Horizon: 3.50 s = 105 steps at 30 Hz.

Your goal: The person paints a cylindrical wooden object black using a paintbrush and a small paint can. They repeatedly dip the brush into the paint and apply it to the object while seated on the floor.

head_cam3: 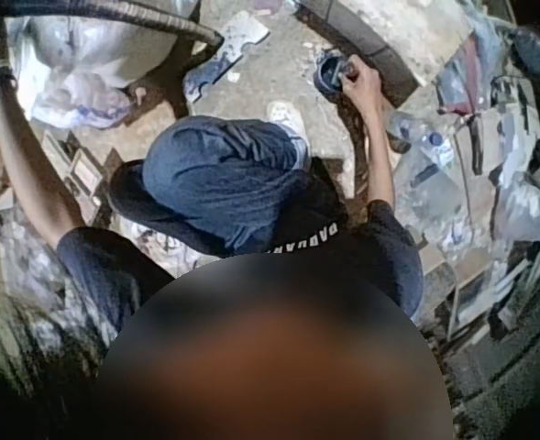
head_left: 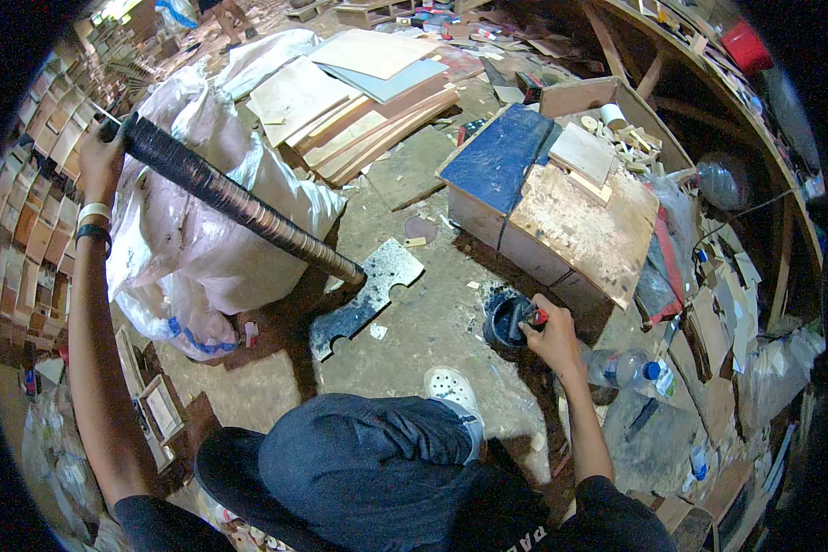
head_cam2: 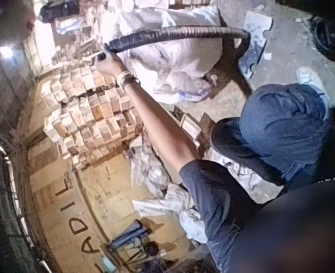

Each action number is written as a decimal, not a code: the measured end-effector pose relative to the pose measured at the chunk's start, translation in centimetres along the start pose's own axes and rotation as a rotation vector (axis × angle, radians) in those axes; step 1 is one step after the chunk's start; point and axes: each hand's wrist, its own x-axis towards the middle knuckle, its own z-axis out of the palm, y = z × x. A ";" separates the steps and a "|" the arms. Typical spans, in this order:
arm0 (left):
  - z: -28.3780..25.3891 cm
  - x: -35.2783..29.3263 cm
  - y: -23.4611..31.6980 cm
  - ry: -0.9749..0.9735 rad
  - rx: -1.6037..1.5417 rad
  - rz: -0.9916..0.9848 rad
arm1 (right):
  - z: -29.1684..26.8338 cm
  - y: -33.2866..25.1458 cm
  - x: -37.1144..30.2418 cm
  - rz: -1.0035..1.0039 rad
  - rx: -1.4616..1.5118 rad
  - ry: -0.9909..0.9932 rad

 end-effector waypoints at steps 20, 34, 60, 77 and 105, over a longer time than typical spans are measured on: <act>-0.1 0.5 -1.5 -0.023 0.056 -0.037 | -2.1 0.2 0.6 -0.028 0.076 0.004; -0.3 -0.9 0.9 0.087 0.080 -0.005 | -0.2 1.3 -3.0 -0.218 -0.058 0.162; -0.1 -3.2 7.4 0.272 -0.067 0.013 | 1.3 -0.9 -3.5 0.073 0.338 0.393; -1.4 -3.5 11.5 0.206 -0.112 -0.107 | 4.8 -34.5 16.6 -1.222 0.508 0.246; -1.7 -4.2 10.2 0.209 -0.205 -0.150 | 10.4 -22.7 16.9 -1.112 0.291 -0.211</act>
